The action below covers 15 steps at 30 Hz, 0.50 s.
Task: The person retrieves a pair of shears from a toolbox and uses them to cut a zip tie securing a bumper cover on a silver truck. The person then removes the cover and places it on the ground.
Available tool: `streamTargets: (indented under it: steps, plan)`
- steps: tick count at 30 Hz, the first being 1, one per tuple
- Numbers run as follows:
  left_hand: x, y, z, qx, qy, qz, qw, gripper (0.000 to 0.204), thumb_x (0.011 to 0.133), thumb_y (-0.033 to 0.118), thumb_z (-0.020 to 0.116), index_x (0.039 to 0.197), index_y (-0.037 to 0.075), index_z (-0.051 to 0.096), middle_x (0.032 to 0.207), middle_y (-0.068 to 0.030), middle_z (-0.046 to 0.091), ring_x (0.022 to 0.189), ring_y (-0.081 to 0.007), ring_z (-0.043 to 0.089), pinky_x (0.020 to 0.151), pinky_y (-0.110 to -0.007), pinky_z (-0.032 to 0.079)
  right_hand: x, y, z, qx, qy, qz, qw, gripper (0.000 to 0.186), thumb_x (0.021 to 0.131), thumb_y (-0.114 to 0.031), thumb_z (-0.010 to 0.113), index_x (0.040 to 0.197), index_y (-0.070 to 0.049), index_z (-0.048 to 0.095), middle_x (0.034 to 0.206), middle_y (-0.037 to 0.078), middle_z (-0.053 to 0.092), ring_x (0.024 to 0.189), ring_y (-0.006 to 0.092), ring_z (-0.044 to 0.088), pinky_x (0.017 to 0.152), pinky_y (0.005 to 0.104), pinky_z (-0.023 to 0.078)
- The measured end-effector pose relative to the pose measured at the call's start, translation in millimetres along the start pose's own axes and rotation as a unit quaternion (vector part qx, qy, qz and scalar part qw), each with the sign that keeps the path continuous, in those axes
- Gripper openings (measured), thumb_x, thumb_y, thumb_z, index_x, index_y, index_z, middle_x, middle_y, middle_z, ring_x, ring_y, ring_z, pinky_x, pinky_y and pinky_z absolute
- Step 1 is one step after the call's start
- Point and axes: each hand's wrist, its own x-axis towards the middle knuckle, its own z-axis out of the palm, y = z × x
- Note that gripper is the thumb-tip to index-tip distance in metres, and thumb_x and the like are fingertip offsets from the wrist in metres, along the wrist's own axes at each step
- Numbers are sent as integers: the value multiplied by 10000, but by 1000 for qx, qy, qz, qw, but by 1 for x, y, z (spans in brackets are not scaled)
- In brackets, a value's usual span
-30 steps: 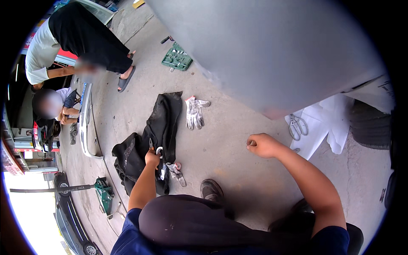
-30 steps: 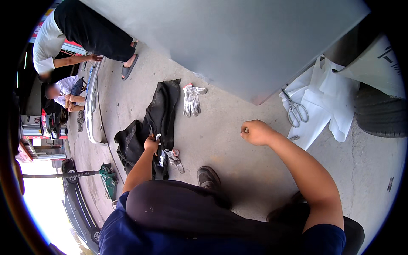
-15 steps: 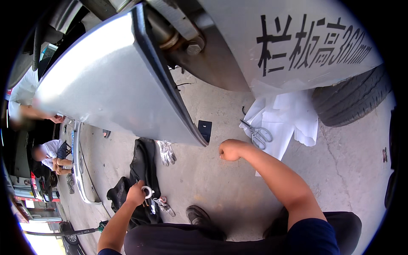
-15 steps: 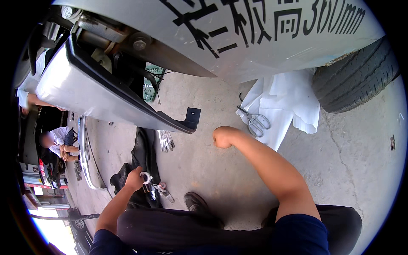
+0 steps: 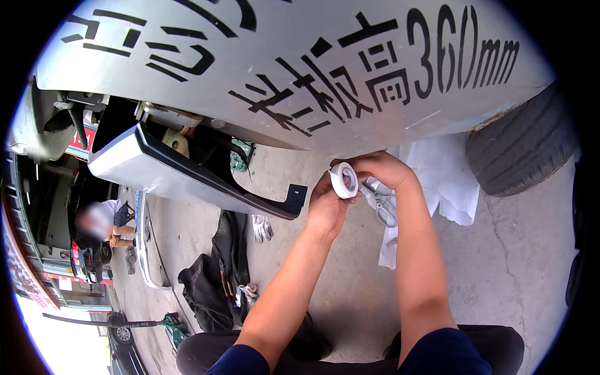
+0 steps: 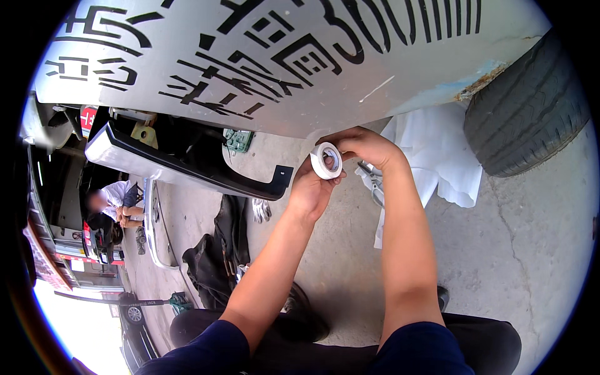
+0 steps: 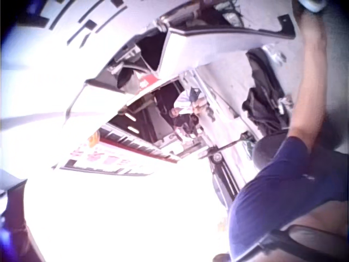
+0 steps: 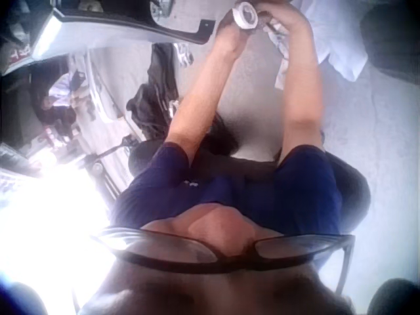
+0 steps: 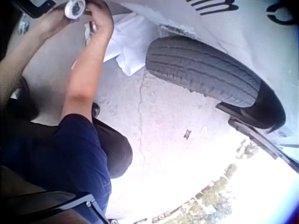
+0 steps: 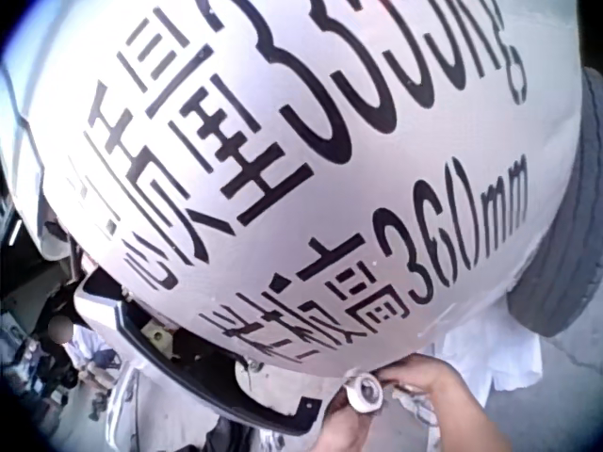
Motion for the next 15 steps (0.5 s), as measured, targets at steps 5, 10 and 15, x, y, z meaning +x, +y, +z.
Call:
streamTargets:
  steps: [5, 10, 15]
  plan:
    - [9, -4, -5, -38, 39, 55, 997, 258, 1025, 117, 664, 1264, 54, 592, 1124, -74, 693, 922, -186, 664, 779, -332, 536, -5, -6, 2, -59, -23, -57, 996, 451, 920, -176, 660, 1341, -15, 690, 1219, 107, 743, 1153, 216, 673, 1027, 370, 524]
    - [2, 10, 12, 30, 131, 96, 986, 176, 1012, 35, 544, 1185, 12, 522, 1099, -115, 655, 875, -211, 666, 776, -351, 546, 8, 0, 24, -88, 98, -70, 989, 327, 995, -147, 678, 1271, 27, 690, 1182, 113, 752, 1097, 210, 682, 961, 370, 537]
    - [-12, 26, 44, 246, 287, 327, 867, 190, 1020, 82, 529, 1156, 11, 417, 1124, -98, 459, 993, -189, 469, 895, -347, 437, 20, -8, 47, -161, 180, -105, 965, 251, 1055, -196, 645, 1188, 14, 679, 1038, 89, 741, 909, 213, 674, 811, 366, 560]
